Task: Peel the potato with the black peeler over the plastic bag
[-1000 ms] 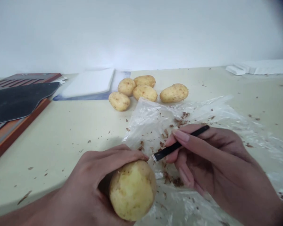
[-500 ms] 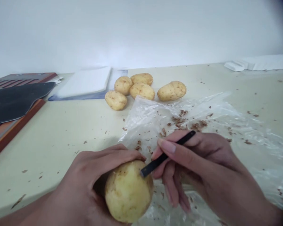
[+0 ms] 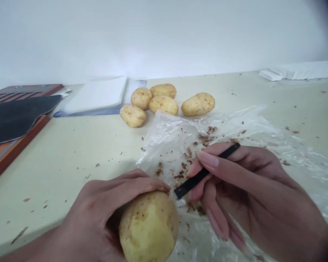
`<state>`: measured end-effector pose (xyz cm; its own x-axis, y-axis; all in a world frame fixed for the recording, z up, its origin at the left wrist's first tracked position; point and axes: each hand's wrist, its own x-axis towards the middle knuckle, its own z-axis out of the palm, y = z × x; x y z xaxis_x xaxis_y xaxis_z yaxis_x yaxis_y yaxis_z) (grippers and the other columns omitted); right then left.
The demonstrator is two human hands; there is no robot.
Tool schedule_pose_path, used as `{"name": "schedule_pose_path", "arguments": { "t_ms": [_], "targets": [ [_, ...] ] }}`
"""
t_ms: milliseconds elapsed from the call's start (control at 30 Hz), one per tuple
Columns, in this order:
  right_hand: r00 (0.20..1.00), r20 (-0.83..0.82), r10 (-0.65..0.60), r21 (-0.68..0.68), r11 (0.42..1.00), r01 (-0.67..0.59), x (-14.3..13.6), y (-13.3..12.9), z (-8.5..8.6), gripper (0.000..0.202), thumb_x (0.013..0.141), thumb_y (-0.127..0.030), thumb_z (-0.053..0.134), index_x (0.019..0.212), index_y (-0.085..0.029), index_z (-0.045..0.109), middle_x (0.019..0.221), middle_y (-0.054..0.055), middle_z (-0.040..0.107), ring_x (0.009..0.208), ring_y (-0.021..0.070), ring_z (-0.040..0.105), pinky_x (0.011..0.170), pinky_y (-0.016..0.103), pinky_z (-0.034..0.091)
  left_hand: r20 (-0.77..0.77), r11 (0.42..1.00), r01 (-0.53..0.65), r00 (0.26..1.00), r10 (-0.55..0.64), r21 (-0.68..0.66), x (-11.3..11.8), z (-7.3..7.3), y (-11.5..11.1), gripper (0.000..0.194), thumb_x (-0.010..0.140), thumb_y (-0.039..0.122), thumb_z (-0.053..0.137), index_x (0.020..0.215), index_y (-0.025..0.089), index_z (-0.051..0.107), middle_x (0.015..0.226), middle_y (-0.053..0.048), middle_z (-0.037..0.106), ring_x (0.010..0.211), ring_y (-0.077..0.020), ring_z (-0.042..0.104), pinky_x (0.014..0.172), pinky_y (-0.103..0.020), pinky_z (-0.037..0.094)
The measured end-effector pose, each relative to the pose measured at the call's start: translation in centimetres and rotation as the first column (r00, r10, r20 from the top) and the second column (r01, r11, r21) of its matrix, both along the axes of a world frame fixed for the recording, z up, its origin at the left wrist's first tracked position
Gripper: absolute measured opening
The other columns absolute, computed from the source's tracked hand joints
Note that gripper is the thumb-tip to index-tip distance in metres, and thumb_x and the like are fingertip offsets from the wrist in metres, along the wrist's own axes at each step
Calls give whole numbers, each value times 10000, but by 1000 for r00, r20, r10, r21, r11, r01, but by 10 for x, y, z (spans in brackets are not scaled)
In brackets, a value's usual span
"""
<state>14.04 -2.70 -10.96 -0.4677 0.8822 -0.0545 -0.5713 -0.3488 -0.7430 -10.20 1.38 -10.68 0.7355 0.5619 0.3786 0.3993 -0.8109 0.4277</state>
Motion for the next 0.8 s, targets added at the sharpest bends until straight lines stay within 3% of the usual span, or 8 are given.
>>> {"name": "schedule_pose_path", "arguments": {
  "t_ms": [100,233,300,367,533,600,700,800],
  "targets": [
    [995,-29,99,-7,995,-99,-1,-4,-2,437,1027,-503,671,1016,-69,619,872,44,665,624,40,646,604,13,564,35,999,4,999,-2,-52,3,0,-1,845,626,585,942,1319,259,582,1115,80,732,881,81,715,822,92,548],
    [997,78,16,34,999,-18,-2,-5,-1,465,1014,-508,694,953,-55,605,750,51,618,598,65,636,551,26,538,-5,997,16,1000,-15,79,1,0,0,872,570,661,943,1273,271,605,1090,95,737,894,84,728,860,131,527],
    [995,90,-33,52,998,28,-3,-4,-1,461,1015,-510,688,944,-61,612,791,53,637,605,92,644,534,63,549,-11,997,12,1000,-11,82,0,-1,1,857,589,698,922,1265,278,607,1116,97,739,956,76,739,916,126,537],
    [997,72,-19,53,998,15,-4,-3,0,436,1019,-502,675,977,-72,615,867,48,664,605,86,643,550,63,562,14,998,-7,1000,6,56,-1,-3,1,846,625,733,889,1279,279,600,1164,90,737,1001,66,745,938,113,549],
    [995,96,-6,37,999,3,-1,-1,-2,469,1019,-505,689,933,-52,599,776,54,631,589,64,632,548,33,538,-31,997,10,1000,-8,83,0,1,5,800,653,716,884,1270,276,626,1096,97,740,938,103,724,927,143,523],
    [999,32,-6,16,1000,5,0,-3,-2,435,1028,-482,678,944,-59,620,839,49,654,605,62,640,548,41,545,3,997,35,999,-35,66,3,4,6,772,665,708,882,1247,266,632,1076,87,746,931,89,727,913,119,543],
    [993,-79,85,-3,996,-85,-1,-7,-4,323,1015,-410,687,1001,-90,647,836,19,652,654,40,663,613,11,571,66,997,62,996,-65,48,7,8,7,747,663,700,884,1201,242,641,1062,81,753,909,70,734,883,94,563],
    [998,-20,57,-4,998,-57,0,-9,-5,316,980,-374,735,976,-72,643,797,22,638,640,51,658,591,18,562,37,996,62,997,-64,69,8,8,10,746,640,699,893,1176,234,661,1013,88,751,847,80,719,826,97,549]
  ]
}}
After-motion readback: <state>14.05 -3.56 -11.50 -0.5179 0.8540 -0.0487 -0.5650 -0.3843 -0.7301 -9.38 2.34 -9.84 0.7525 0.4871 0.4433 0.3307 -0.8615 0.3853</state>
